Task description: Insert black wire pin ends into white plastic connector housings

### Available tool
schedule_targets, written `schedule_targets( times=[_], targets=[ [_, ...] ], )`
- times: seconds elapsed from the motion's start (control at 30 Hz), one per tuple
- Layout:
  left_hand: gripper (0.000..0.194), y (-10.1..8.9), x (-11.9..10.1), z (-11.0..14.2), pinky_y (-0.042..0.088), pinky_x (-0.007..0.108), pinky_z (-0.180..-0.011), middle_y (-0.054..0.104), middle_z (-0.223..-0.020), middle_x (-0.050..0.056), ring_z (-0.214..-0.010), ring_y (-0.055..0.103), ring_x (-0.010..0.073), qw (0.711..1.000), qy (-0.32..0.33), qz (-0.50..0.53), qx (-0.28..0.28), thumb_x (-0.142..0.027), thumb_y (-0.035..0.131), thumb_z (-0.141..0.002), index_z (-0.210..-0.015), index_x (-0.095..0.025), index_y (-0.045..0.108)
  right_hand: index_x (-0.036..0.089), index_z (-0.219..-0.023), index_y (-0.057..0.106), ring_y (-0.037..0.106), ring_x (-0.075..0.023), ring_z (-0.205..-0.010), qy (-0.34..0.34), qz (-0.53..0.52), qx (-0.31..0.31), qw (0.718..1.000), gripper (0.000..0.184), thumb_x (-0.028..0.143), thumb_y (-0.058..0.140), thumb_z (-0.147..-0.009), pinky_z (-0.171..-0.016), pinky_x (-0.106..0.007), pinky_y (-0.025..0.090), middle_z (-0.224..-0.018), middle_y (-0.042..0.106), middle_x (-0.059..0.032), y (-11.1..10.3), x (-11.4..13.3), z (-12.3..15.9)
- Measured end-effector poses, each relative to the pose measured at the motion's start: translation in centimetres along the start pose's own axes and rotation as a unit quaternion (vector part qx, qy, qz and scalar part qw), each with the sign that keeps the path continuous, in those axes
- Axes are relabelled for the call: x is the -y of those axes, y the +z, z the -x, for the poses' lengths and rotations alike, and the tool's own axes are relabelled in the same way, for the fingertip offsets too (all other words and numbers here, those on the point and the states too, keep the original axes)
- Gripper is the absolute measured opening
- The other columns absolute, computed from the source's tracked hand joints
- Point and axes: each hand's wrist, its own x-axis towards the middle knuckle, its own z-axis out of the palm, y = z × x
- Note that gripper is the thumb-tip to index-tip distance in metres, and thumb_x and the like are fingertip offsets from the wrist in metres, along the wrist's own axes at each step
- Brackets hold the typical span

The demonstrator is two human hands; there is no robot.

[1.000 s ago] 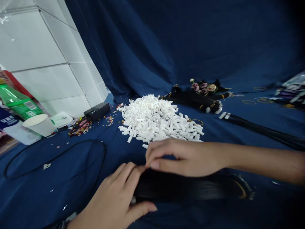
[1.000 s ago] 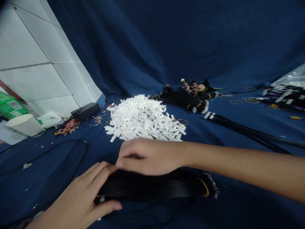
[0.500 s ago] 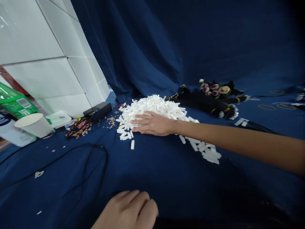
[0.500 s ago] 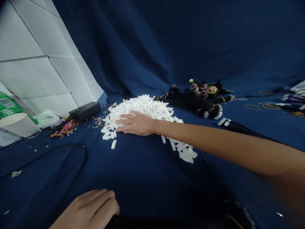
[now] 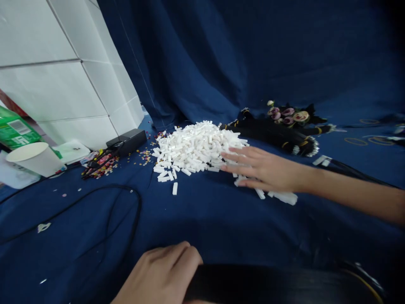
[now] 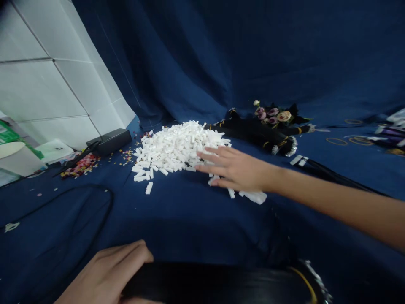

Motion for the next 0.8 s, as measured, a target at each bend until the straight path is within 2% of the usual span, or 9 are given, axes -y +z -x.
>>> schedule_targets(
  times=[0.1,0.2,0.27,0.33,0.4,0.47,0.53,0.63,0.8],
  targets=[
    [0.024,-0.5,-0.3,0.0,0.053,0.027,-0.049,0.069,-0.067,0.000,-0.058,0.071,0.0211,0.997,-0.064,0.033,0.033,-0.036,0.073,-0.082,-0.078,-0.020,0.055,0.025,-0.142,0.047,0.028,-0.0324,-0.143,0.038,-0.007,-0.009,0.999,0.045,0.038,0.037,-0.101,-0.113,-0.059,0.024,-0.155,0.031,-0.0106,-0.6,-3.1,-1.7],
    [0.016,-0.7,-0.3,0.0,0.054,0.029,-0.055,0.069,-0.072,0.000,-0.065,0.071,0.0218,0.989,-0.119,0.068,0.048,-0.028,0.066,-0.087,-0.079,-0.021,0.054,0.018,-0.129,0.059,0.035,-0.0330,-0.138,0.071,-0.019,-0.036,0.997,0.043,0.039,0.035,-0.100,-0.110,-0.060,0.025,-0.144,0.046,-0.0124,-3.1,-2.8,-3.8],
    [0.015,-0.8,-0.3,-0.3,0.053,0.030,-0.057,0.069,-0.073,0.000,-0.066,0.069,0.0213,0.984,-0.155,0.085,0.033,-0.029,0.062,-0.089,-0.079,-0.022,0.054,0.012,-0.110,0.066,0.047,-0.0312,-0.126,0.091,-0.034,-0.067,0.993,0.047,0.043,0.032,-0.101,-0.106,-0.057,0.032,-0.123,0.059,-0.0156,-5.3,0.3,-5.0],
    [0.012,-0.9,-0.3,-0.6,0.052,0.031,-0.060,0.070,-0.076,0.001,-0.068,0.069,0.0217,0.979,-0.176,0.103,0.010,-0.030,0.061,-0.090,-0.082,-0.021,0.057,0.014,-0.097,0.067,0.059,-0.0228,-0.104,0.075,-0.070,-0.076,0.992,0.047,0.046,0.033,-0.100,-0.094,-0.042,0.045,-0.104,0.065,-0.0113,-6.8,5.0,-5.6],
    [0.010,-0.9,-0.3,-0.7,0.053,0.032,-0.065,0.072,-0.081,0.002,-0.073,0.070,0.0221,0.973,-0.188,0.130,-0.005,-0.029,0.062,-0.089,-0.085,-0.021,0.059,0.017,-0.105,0.064,0.062,-0.0168,-0.090,0.046,-0.180,-0.017,0.983,0.036,0.049,0.052,-0.092,-0.077,-0.029,0.049,-0.105,0.065,-0.0069,-7.4,9.8,-5.7],
    [0.004,-1.1,-0.3,-0.6,0.054,0.031,-0.066,0.073,-0.083,0.001,-0.075,0.070,0.0209,0.967,-0.195,0.161,-0.013,-0.025,0.063,-0.088,-0.087,-0.021,0.061,0.019,-0.114,0.058,0.064,-0.0163,-0.078,0.048,-0.225,0.084,0.970,0.036,0.045,0.060,-0.088,-0.064,-0.027,0.046,-0.099,0.066,-0.0045,-6.9,13.3,-5.5],
    [0.012,-1.7,-0.1,-0.2,0.056,0.031,-0.068,0.073,-0.087,0.000,-0.077,0.070,0.0196,0.969,-0.176,0.172,-0.028,-0.022,0.065,-0.086,-0.098,-0.023,0.062,0.017,-0.109,0.057,0.062,-0.0175,-0.066,0.108,-0.209,0.109,0.966,0.032,0.042,0.060,-0.090,-0.054,-0.027,0.040,-0.085,0.066,-0.0040,-6.2,14.8,-5.4],
    [0.032,-3.0,0.7,0.5,0.057,0.033,-0.082,0.071,-0.107,0.004,-0.094,0.069,0.0193,0.982,-0.080,0.162,-0.050,-0.020,0.065,-0.086,-0.118,-0.024,0.062,0.017,-0.100,0.057,0.055,-0.0168,-0.056,0.143,-0.211,0.111,0.961,0.032,0.048,0.054,-0.093,-0.050,-0.027,0.033,-0.069,0.060,-0.0016,-5.5,14.3,-5.2],
    [0.022,-4.7,2.1,1.0,0.057,0.028,-0.083,0.074,-0.104,0.004,-0.092,0.071,0.0155,0.984,0.011,0.172,-0.045,-0.011,0.055,-0.094,-0.096,-0.022,0.074,0.023,-0.104,0.059,0.058,-0.0160,-0.066,0.130,-0.281,0.141,0.940,0.048,0.067,0.049,-0.088,-0.056,-0.025,0.038,-0.071,0.059,0.0003,-6.1,12.2,-5.1]
  ],
)
